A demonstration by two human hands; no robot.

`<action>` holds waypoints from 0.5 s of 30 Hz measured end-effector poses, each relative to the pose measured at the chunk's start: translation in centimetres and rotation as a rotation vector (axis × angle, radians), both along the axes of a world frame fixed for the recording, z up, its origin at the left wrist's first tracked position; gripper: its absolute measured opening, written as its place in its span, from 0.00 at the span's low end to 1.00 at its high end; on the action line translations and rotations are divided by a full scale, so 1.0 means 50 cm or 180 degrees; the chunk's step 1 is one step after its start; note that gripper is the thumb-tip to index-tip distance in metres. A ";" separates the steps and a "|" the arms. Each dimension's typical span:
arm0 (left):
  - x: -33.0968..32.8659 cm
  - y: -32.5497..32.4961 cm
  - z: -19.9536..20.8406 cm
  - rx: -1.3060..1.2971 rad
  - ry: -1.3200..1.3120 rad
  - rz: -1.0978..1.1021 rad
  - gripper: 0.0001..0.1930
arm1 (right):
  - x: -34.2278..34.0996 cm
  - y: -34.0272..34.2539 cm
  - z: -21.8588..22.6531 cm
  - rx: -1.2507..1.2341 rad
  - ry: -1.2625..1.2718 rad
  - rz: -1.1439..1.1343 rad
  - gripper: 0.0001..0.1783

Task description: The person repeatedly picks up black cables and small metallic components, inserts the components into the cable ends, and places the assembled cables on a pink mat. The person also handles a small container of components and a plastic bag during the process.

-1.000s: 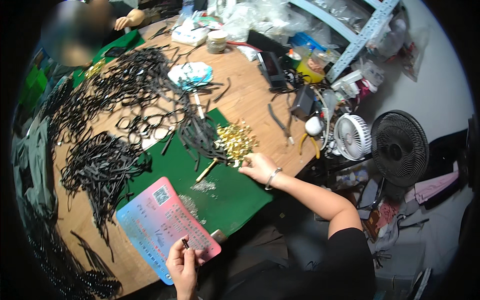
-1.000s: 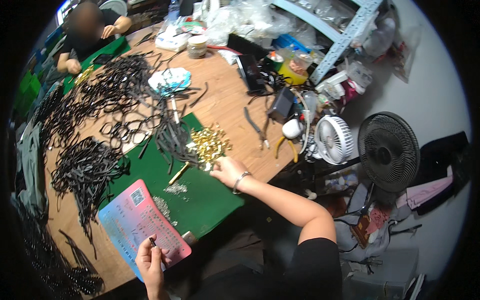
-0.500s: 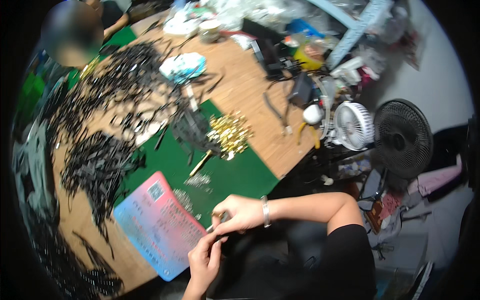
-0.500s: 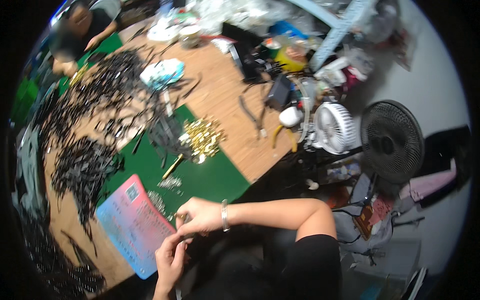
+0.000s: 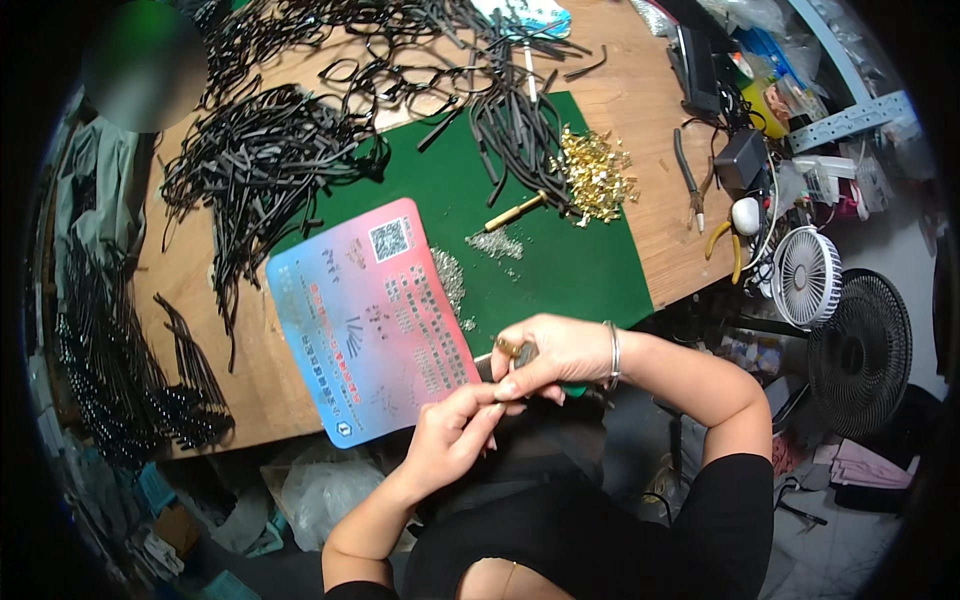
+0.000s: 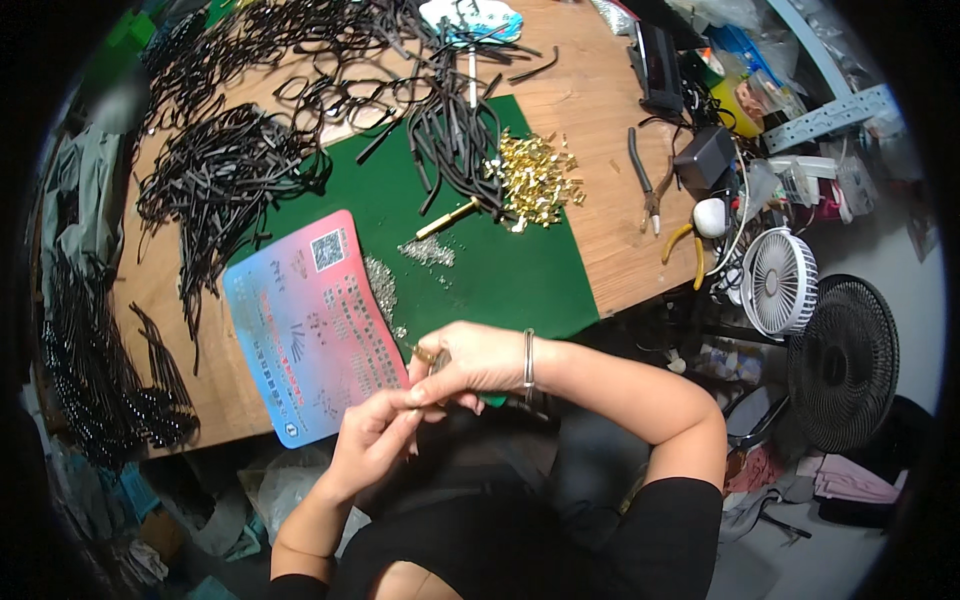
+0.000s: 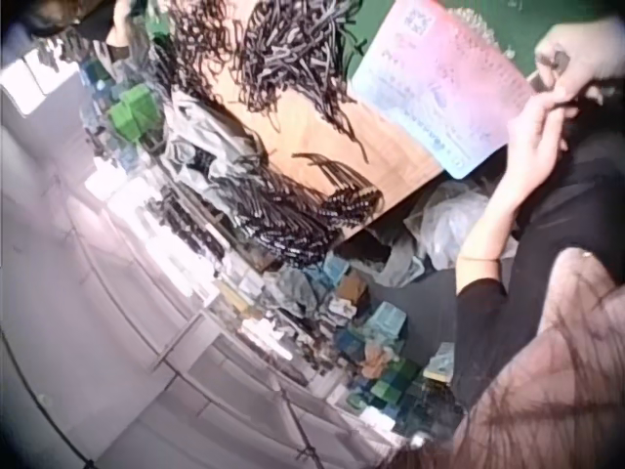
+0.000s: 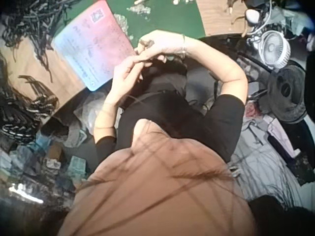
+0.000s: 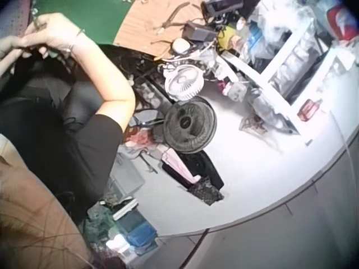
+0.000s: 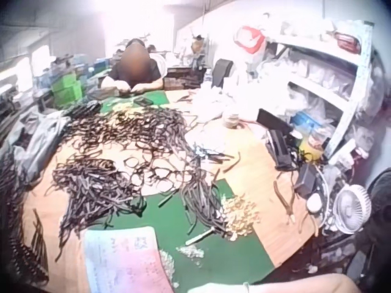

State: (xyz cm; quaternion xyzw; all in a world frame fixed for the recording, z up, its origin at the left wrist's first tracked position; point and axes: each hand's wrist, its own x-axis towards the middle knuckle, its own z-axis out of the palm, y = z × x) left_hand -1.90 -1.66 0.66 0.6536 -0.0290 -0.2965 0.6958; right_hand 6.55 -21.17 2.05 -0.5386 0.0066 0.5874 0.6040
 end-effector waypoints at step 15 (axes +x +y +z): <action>0.012 0.023 -0.052 0.0349 -0.0110 0.0689 0.17 | -0.033 -0.080 -0.041 -0.1576 -0.3160 -0.0002 0.23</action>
